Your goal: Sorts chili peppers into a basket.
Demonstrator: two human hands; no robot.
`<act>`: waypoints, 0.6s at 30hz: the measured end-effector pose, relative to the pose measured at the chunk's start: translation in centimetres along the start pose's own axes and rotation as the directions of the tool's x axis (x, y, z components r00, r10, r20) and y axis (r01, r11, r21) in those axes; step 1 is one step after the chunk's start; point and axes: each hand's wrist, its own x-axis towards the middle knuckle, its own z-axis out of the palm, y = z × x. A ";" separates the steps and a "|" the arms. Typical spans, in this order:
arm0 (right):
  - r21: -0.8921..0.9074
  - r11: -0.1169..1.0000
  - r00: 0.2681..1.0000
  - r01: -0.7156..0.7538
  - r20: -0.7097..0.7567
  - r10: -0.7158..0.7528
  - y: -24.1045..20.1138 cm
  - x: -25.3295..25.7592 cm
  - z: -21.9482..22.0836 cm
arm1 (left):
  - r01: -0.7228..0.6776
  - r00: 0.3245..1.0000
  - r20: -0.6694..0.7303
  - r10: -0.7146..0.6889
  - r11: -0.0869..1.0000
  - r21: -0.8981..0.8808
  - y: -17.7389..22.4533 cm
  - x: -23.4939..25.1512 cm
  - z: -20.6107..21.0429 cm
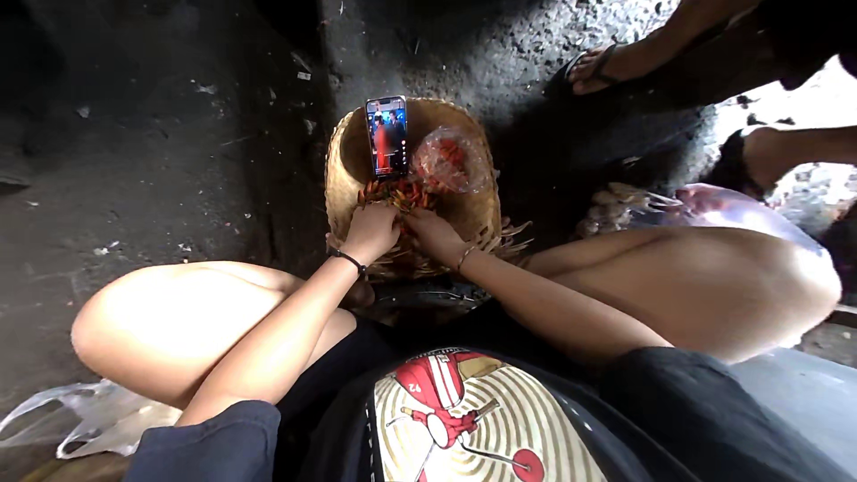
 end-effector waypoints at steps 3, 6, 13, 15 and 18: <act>0.001 1.000 1.000 0.001 -0.001 -0.001 0.2 0.1 0.0 | -0.021 1.000 0.000 0.021 0.999 -0.028 0.0 0.0 0.1; 0.002 1.000 1.000 -0.007 0.012 0.007 0.3 0.0 -0.2 | -0.029 1.000 -0.004 0.029 0.999 -0.036 -0.3 0.2 0.4; 0.124 0.992 0.998 -0.013 -0.056 0.020 -0.5 -0.4 -1.8 | -0.015 0.999 0.046 0.018 0.998 -0.066 -0.2 -0.1 0.1; 0.190 0.982 0.997 0.013 -0.078 0.002 -0.6 -0.4 -2.0 | 0.020 0.998 0.058 -0.012 0.990 -0.136 -0.4 0.0 -0.2; 0.308 0.951 0.992 0.028 -0.123 0.010 -0.6 -0.4 -2.1 | 0.054 0.998 0.024 -0.051 0.983 -0.176 -1.0 0.4 -0.3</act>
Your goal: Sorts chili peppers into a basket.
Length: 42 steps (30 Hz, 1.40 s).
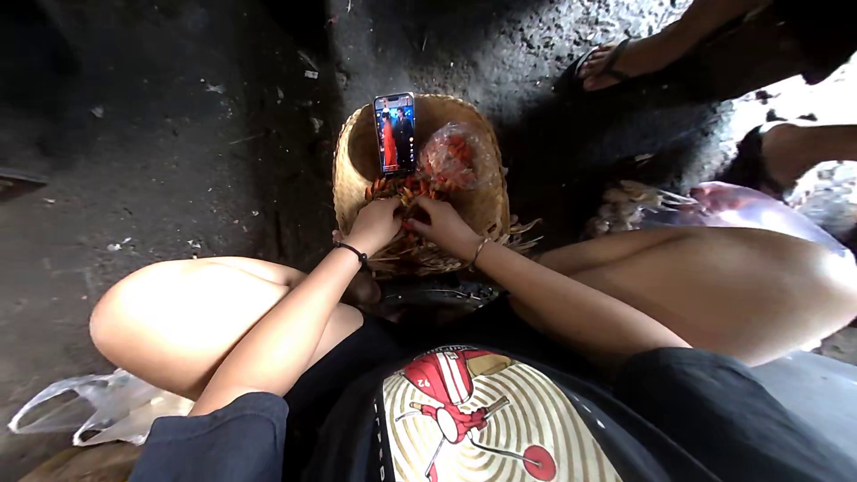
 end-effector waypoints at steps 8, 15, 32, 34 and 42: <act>0.337 0.940 0.997 -0.050 -0.039 0.067 0.6 0.5 -1.4 | 0.050 0.999 0.016 -0.047 0.975 -0.215 0.4 -0.2 -1.3; 0.486 0.868 0.988 -0.101 -0.055 0.145 0.1 0.5 -1.8 | -0.014 1.000 -0.030 0.005 0.948 -0.319 0.2 0.1 -1.1; 0.927 0.274 0.879 -0.255 0.105 0.465 0.4 0.6 -2.0 | -0.069 0.991 -0.133 0.027 0.943 -0.326 0.6 -0.5 -2.1; 0.823 0.486 0.911 -0.294 0.087 0.404 0.8 0.5 -1.7 | 0.057 0.998 -0.031 -0.059 0.997 -0.061 0.3 -0.6 -2.7; -0.218 0.976 0.995 -0.002 0.094 0.023 0.9 0.3 1.3 | 0.112 0.993 -0.039 -0.107 0.986 0.122 0.1 -0.9 -1.4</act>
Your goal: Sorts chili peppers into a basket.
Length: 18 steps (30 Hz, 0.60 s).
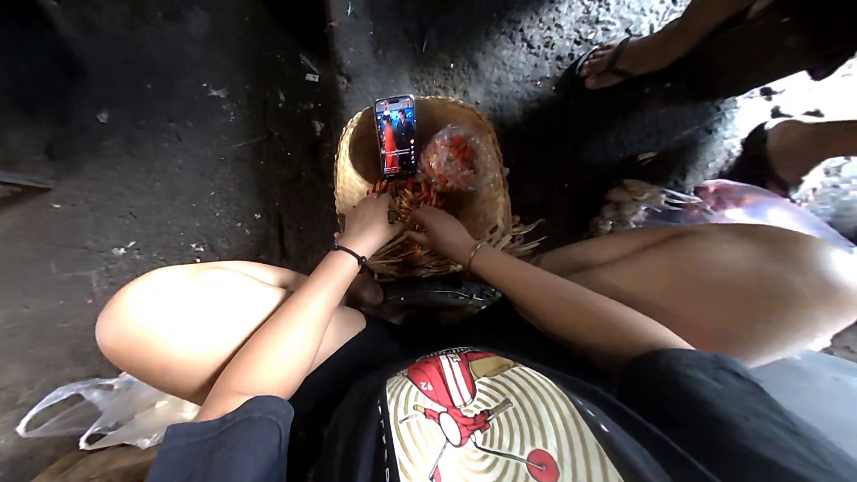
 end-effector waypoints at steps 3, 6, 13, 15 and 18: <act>-0.123 0.992 1.000 -0.010 0.005 0.010 -0.9 -0.4 0.5 | 0.010 1.000 0.021 -0.009 1.000 -0.014 0.6 -0.1 -0.4; -0.135 0.991 0.999 0.010 -0.039 -0.016 -0.7 -0.5 0.8 | 0.002 1.000 0.020 -0.002 1.000 -0.022 0.4 0.0 -0.1; 0.212 0.968 0.990 -0.134 0.000 0.138 -0.1 -0.1 -0.3 | 0.004 1.000 0.027 -0.003 0.999 -0.053 0.2 0.1 0.0; 0.386 0.904 0.978 -0.185 -0.019 0.208 0.0 0.0 -0.8 | -0.020 0.998 0.052 0.028 0.988 -0.154 0.1 0.4 -0.1; 0.633 0.752 0.965 -0.182 -0.033 0.262 -0.2 0.0 -1.8 | -0.059 0.990 0.104 0.095 0.950 -0.307 0.0 0.8 0.0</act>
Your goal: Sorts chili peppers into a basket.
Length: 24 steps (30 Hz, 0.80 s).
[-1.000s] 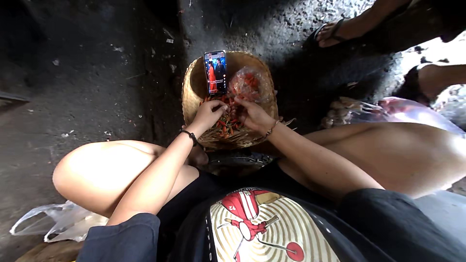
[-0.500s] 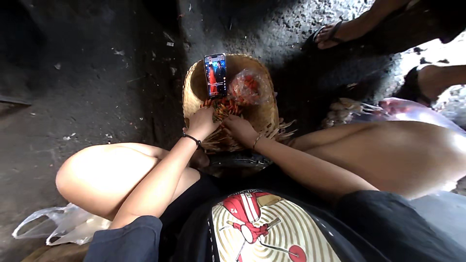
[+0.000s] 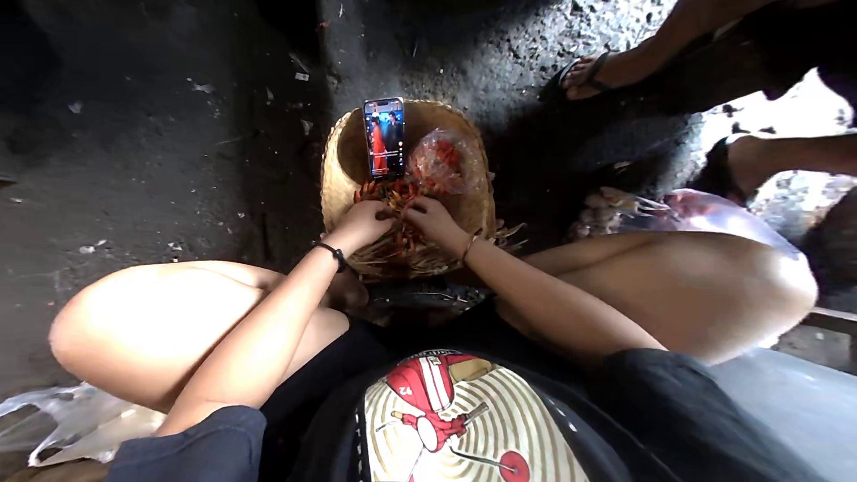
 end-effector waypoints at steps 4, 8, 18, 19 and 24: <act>0.293 0.956 0.999 -0.034 0.006 0.033 -0.3 -0.3 -0.3 | -0.031 0.999 -0.044 0.027 0.996 -0.088 0.3 -0.1 0.5; 0.397 0.917 0.999 -0.035 0.028 0.026 -0.2 0.1 -0.3 | -0.045 0.996 -0.077 0.035 0.990 -0.131 0.7 -0.4 0.2; 0.612 0.790 0.998 -0.031 0.058 -0.006 -0.7 0.1 -0.9 | -0.236 0.964 -0.188 0.188 0.931 -0.280 0.3 -0.4 0.4; 0.636 0.770 0.997 -0.053 0.080 0.003 -0.8 0.1 -1.0 | -0.258 0.958 -0.201 0.204 0.919 -0.299 0.4 -0.5 0.5; 0.753 0.650 0.990 -0.106 0.140 -0.001 -1.1 -0.3 -1.1 | -0.350 0.930 -0.252 0.269 0.860 -0.371 0.7 -0.8 0.7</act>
